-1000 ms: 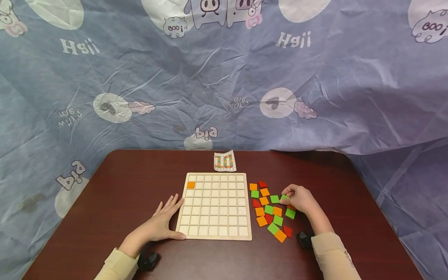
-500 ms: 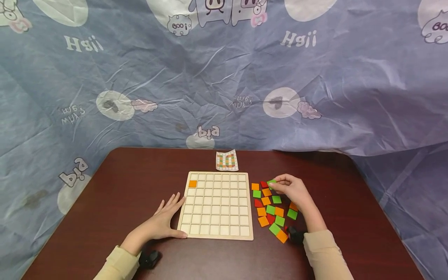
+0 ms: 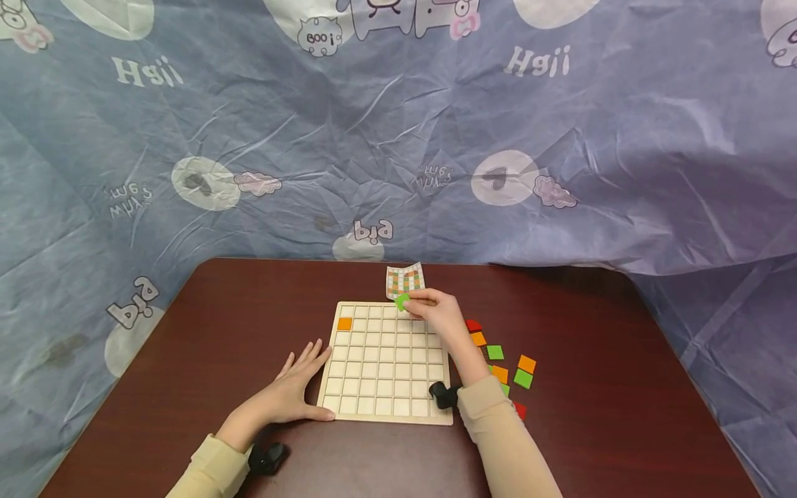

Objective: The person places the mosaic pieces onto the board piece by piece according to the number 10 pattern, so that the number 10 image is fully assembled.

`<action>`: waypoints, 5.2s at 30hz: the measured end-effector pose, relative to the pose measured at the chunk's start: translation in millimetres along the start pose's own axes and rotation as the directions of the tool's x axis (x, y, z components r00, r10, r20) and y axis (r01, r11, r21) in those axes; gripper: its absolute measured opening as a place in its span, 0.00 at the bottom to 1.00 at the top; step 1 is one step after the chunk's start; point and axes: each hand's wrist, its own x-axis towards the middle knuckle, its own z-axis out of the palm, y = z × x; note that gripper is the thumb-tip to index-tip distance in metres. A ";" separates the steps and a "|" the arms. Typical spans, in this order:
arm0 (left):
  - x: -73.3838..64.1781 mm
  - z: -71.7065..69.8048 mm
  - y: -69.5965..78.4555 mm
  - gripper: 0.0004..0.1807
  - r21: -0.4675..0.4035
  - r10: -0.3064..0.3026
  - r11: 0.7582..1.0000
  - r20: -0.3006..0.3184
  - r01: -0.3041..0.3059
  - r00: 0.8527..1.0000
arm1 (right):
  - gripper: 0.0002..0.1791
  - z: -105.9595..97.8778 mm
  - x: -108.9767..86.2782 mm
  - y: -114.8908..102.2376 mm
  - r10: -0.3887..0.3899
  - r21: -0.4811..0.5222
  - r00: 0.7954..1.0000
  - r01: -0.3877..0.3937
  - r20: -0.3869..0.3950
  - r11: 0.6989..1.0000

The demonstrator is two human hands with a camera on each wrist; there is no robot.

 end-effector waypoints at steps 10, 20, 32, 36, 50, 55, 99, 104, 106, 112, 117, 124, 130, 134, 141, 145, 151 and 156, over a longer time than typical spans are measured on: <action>-1.7 -1.9 0.1 0.66 -0.017 0.018 1.000 -0.008 -0.018 1.000 | 0.15 62.0 19.1 7.5 -0.013 -0.149 0.998 0.022 0.062 0.989; -1.1 -2.1 0.8 0.65 0.004 0.013 1.000 -0.005 -0.013 1.000 | 0.06 88.7 27.3 9.0 -0.074 -0.337 0.996 0.083 0.039 0.938; -0.3 -1.5 2.3 0.65 0.010 0.013 1.000 -0.008 -0.013 1.000 | 0.03 94.4 30.3 12.6 -0.169 -0.577 0.984 0.169 0.053 0.799; -0.4 -2.1 2.8 0.64 0.003 0.015 1.000 -0.010 -0.015 1.000 | 0.04 96.1 30.2 12.6 -0.191 -0.645 0.978 0.203 0.089 0.736; 0.7 1.2 0.2 0.65 -0.005 0.004 1.000 -0.011 -0.004 1.000 | 0.10 82.8 22.5 3.3 -0.127 -0.593 0.983 0.180 0.130 0.785; -0.7 0.9 1.5 0.65 -0.017 0.002 1.000 -0.016 -0.003 1.000 | 0.13 59.4 12.5 -3.0 -0.085 -0.506 0.991 0.126 0.103 0.853; -1.1 1.3 -2.6 0.65 -0.012 0.013 1.000 -0.006 -0.014 1.000 | 0.28 -161.8 -92.1 59.9 0.035 -0.646 0.997 -0.072 -0.069 0.760; -0.2 -0.1 0.1 0.65 -0.006 0.009 1.000 -0.004 -0.009 1.000 | 0.25 -162.9 -91.4 64.6 0.034 -0.643 0.995 -0.086 -0.093 0.761; -0.1 -0.5 0.8 0.65 -0.009 0.008 1.000 -0.004 -0.008 1.000 | 0.25 -162.9 -90.9 65.8 0.031 -0.642 0.995 -0.088 -0.100 0.762; 0.0 -0.8 0.8 0.65 -0.007 0.005 1.000 -0.001 -0.005 1.000 | 0.20 -163.4 -90.1 66.7 0.023 -0.636 0.992 -0.096 -0.122 0.766; -0.3 -1.4 0.6 0.64 -0.015 0.009 1.000 -0.002 -0.009 1.000 | 0.17 -165.0 -91.7 67.0 0.020 -0.649 0.991 -0.100 -0.129 0.754; -0.8 -0.2 0.3 0.65 -0.018 0.012 1.000 0.000 -0.012 1.000 | 0.18 -164.7 -94.9 63.4 -0.027 -0.638 0.982 -0.099 -0.185 0.764; -1.2 -0.8 0.4 0.65 -0.016 0.004 1.000 -0.012 -0.005 1.000 | 0.21 -145.9 -91.4 44.1 -0.047 -0.566 0.974 -0.089 -0.222 0.820; -1.2 -1.8 1.0 0.65 -0.017 0.010 1.000 -0.014 -0.011 1.000 | 0.23 -125.3 -83.3 26.1 -0.073 -0.498 0.977 -0.037 -0.198 0.866; -1.1 -1.3 1.6 0.65 -0.024 0.017 1.000 -0.010 -0.017 1.000 | 0.21 -87.0 -67.2 6.2 -0.114 -0.405 0.980 0.039 -0.165 0.914; -1.8 -0.7 0.9 0.65 -0.031 0.023 0.999 -0.003 -0.023 1.000 | 0.19 -62.9 -57.4 3.8 -0.099 -0.355 0.987 0.047 -0.130 0.934; -2.1 -0.6 0.3 0.66 -0.035 0.020 0.999 -0.005 -0.020 1.000 | 0.14 -22.5 -39.6 2.5 -0.101 -0.306 0.990 0.068 -0.094 0.949; -2.1 -0.7 0.6 0.65 -0.037 0.028 0.999 -0.004 -0.028 1.000 | 0.12 9.5 -26.9 3.1 -0.092 -0.283 0.993 0.067 -0.076 0.957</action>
